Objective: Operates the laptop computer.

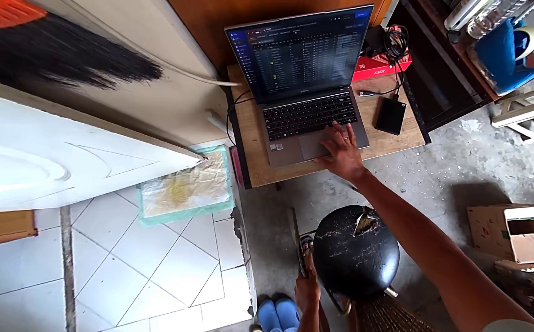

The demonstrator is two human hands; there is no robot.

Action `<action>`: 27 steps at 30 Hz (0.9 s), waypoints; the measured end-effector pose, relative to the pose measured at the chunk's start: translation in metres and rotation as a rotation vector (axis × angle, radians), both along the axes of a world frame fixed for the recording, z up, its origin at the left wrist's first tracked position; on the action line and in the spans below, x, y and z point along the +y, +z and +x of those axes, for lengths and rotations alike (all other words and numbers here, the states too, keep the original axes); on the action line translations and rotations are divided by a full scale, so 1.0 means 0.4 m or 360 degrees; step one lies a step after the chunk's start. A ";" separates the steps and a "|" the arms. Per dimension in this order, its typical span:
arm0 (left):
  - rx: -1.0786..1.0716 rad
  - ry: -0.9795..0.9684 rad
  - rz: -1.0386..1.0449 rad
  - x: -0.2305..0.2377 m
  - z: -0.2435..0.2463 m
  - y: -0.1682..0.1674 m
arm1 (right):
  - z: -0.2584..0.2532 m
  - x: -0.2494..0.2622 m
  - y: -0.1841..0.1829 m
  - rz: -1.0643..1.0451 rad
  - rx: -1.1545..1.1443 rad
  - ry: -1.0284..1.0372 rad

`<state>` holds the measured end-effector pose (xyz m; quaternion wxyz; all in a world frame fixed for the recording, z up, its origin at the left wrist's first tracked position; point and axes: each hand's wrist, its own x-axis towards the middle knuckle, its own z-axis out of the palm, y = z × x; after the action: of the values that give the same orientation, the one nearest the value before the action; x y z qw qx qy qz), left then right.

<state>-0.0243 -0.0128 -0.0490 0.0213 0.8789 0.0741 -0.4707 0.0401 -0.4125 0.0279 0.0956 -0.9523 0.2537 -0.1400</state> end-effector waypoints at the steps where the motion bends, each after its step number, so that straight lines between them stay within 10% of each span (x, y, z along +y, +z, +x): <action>1: -0.0001 -0.0002 0.0000 0.001 0.000 -0.002 | -0.004 -0.002 0.001 -0.0018 -0.0026 -0.0030; 27: 0.0050 0.0007 -0.0003 0.005 0.005 -0.004 | 0.019 0.005 0.011 0.0096 0.0113 0.0171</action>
<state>-0.0225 -0.0109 -0.0508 0.0220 0.8713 0.0760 -0.4843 0.0478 -0.4105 0.0323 0.1226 -0.9656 0.2095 -0.0932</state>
